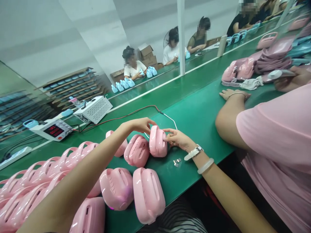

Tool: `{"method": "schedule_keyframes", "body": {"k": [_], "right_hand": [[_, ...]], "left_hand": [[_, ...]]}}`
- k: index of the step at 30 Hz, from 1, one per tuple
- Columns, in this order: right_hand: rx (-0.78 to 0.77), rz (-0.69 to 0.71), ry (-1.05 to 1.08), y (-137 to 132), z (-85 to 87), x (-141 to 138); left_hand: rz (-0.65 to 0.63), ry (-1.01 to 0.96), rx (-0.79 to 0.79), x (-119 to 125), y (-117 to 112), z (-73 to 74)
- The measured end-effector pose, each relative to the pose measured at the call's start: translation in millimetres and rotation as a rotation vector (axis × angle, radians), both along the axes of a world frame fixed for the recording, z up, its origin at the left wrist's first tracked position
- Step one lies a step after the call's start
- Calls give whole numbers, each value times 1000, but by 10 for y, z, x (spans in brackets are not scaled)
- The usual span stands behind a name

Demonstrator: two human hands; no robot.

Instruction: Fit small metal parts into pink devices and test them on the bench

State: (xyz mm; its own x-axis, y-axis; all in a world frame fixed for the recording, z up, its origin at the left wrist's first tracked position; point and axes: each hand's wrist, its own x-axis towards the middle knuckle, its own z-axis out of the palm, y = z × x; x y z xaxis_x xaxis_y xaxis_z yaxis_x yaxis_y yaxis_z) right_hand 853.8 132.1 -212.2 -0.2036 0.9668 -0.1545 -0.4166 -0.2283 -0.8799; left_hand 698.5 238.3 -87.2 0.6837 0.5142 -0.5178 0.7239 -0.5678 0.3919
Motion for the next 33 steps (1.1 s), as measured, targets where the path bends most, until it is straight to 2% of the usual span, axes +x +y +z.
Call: {"method": "schedule_keyframes", "body": {"k": [4,10,14,17,20,23,27,31,33], "right_hand": [[-6,-25,-17,-17,5,-17],[-78,-69,-120,6,93,-18],[-102,-46,-223,-46,181,94],[-115,-127,-276,-145,228,152],[-106,-200,-339,-218,270,75],[-106,-189,-393,-217,316,-85],[-112,-202,-425,-208,340,-171],[-102,-253,-468,-347,228,-17],[-108,-276,-546,-452,128,87]], "left_hand": [[1,-52,2,-32,-36,-11],[146,-70,-74,-79,-73,-65],[162,-67,-29,-101,-36,-118],[150,-78,12,-122,-18,-160],[142,-105,48,-185,-30,-156],[172,-132,53,-358,-51,-78],[286,-151,-18,-760,-106,30],[362,-173,-126,-1097,-268,-36],[387,-201,-260,-1162,-362,-122]]}}
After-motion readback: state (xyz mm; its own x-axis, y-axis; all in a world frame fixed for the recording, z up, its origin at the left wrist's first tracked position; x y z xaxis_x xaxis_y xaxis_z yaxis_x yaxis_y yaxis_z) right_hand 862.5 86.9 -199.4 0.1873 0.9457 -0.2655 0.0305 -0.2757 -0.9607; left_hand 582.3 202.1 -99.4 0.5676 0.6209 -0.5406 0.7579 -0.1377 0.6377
